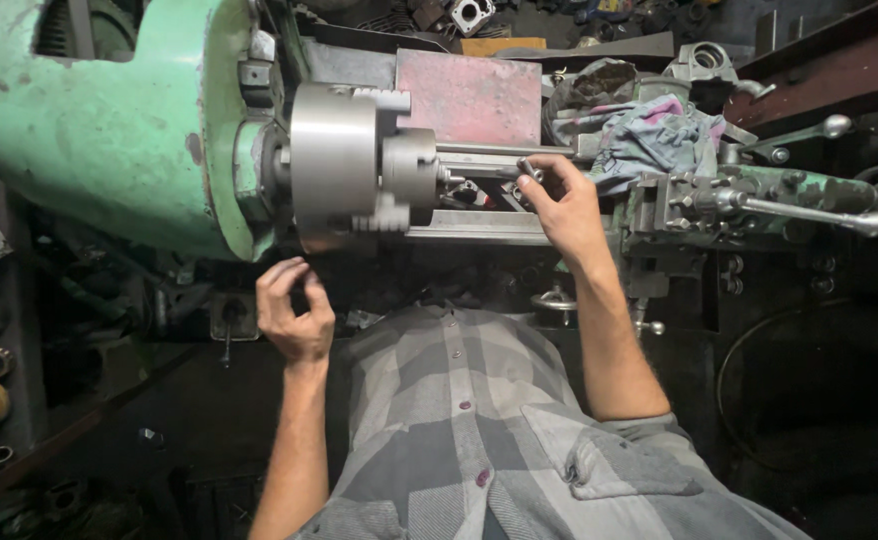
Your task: The person handles small metal valve components at a cluttered workbench, fitting them into a cylinder head, then moves to a lathe and secures a metal part in the chuck using a chuck key, turning it to tighten the part. They continue adjusting the part and chuck at the lathe for the rest of the clip.
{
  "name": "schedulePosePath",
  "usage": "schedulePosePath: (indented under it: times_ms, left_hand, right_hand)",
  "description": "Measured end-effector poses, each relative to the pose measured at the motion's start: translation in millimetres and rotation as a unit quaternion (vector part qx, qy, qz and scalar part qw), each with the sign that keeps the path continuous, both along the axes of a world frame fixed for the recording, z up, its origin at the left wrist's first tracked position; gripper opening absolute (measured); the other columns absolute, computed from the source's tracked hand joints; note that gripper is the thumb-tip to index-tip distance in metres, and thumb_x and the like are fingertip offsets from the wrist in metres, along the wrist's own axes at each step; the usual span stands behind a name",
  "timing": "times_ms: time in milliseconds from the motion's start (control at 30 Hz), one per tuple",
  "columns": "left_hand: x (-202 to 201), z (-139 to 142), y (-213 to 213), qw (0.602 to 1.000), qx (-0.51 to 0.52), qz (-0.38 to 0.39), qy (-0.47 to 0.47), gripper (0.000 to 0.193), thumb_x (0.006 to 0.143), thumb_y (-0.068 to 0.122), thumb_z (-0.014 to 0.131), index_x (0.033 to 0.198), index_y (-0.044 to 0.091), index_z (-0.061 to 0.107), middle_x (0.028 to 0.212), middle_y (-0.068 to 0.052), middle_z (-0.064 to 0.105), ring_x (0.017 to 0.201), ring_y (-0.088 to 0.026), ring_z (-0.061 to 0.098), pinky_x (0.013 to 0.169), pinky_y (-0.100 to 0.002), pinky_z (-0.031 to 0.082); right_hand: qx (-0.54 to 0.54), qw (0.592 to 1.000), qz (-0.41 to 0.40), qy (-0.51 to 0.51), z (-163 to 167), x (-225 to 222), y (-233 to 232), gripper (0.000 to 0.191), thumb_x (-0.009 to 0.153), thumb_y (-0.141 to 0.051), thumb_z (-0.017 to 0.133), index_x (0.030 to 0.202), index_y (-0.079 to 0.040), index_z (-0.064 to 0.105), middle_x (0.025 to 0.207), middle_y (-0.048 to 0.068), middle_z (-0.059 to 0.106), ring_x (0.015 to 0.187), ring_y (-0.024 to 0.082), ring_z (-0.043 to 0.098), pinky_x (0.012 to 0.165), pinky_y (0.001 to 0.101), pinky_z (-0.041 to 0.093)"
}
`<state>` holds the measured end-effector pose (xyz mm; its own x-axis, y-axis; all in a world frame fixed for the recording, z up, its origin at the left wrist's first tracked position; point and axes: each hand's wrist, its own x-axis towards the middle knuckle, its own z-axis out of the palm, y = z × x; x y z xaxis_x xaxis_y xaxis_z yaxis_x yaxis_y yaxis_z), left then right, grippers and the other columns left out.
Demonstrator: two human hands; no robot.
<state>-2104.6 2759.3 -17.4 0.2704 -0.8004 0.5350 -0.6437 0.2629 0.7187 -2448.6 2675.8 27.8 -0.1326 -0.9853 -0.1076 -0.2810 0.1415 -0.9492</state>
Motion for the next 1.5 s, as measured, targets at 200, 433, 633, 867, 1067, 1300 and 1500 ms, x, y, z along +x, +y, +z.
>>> schedulePosePath:
  times_ms: [200,433,633,867,1067,1300,1500]
  left_hand:
    - [-2.2,-3.3,-11.2,0.995,-0.031,-0.029,0.094,0.017,0.106,0.001,0.059,0.122,0.004,0.057,0.123,-0.016,0.068,0.116,-0.03,0.068,0.101,-0.038,0.055]
    - [-8.5,-32.0,-16.2,0.966,0.054,-0.052,0.247,0.027,0.106,0.019,0.064,0.125,0.002,0.057,0.122,-0.013,0.058,0.108,-0.025,0.061,0.098,-0.036,0.051]
    - [-5.2,-55.1,-17.5,0.989,0.05,-0.081,0.112,0.037,0.113,0.04,0.051,0.121,0.006,0.061,0.129,-0.016,0.058,0.122,-0.032,0.059,0.107,-0.042,0.048]
    - [-1.9,-41.8,-12.9,0.986,0.062,-0.084,0.127,0.027,0.111,0.025,0.057,0.123,0.001,0.062,0.128,-0.018,0.06,0.121,-0.032,0.06,0.105,-0.042,0.048]
    - [13.0,-33.9,3.8,0.969,0.138,0.003,0.203,0.017,0.105,0.011,0.062,0.12,0.003,0.066,0.117,-0.013,0.066,0.105,-0.027,0.071,0.095,-0.038,0.057]
    - [90.1,-52.2,33.7,0.869,0.205,0.189,-0.41,0.082,0.07,0.058,0.083,0.126,0.0,0.067,0.122,-0.031,0.065,0.109,-0.044,0.064,0.089,-0.051,0.052]
    - [116.1,-75.8,44.5,0.908,0.367,0.125,-0.159,0.087,0.081,0.062,0.083,0.137,0.001,0.058,0.13,-0.027,0.061,0.12,-0.048,0.059,0.105,-0.058,0.047]
  right_hand:
    - [0.015,1.0,0.0,-0.005,-10.5,-0.6,2.3,0.021,0.099,-0.009,0.073,0.118,-0.003,0.069,0.084,-0.004,0.063,0.075,0.002,0.053,0.065,0.0207,0.042]
    - [-0.007,1.0,0.024,-0.007,-7.7,7.6,0.3,0.022,0.097,-0.009,0.072,0.118,-0.002,0.067,0.089,-0.004,0.066,0.079,0.002,0.058,0.069,0.0203,0.048]
    - [-0.031,0.997,0.069,0.007,0.4,15.6,-4.4,0.02,0.099,-0.008,0.073,0.118,-0.002,0.068,0.092,-0.004,0.064,0.082,0.003,0.057,0.072,0.0207,0.049]
    - [-0.064,0.998,0.004,-0.006,20.0,16.6,-29.0,0.022,0.1,-0.009,0.072,0.12,-0.003,0.065,0.092,-0.005,0.064,0.082,0.003,0.056,0.07,0.0205,0.046]
    - [-0.074,0.991,0.086,0.077,20.3,36.2,-20.6,0.026,0.095,-0.008,0.075,0.119,-0.002,0.066,0.092,-0.001,0.065,0.082,0.006,0.058,0.074,0.0231,0.049]
    - [-0.06,0.997,0.018,0.049,20.3,32.5,-15.6,0.024,0.096,-0.006,0.073,0.119,-0.003,0.066,0.093,-0.001,0.067,0.082,0.005,0.062,0.072,0.0215,0.052]
    - [-0.081,0.997,0.002,0.017,21.5,27.8,-17.5,0.023,0.099,-0.003,0.073,0.121,-0.002,0.066,0.095,-0.001,0.066,0.083,0.004,0.06,0.073,0.021,0.05]
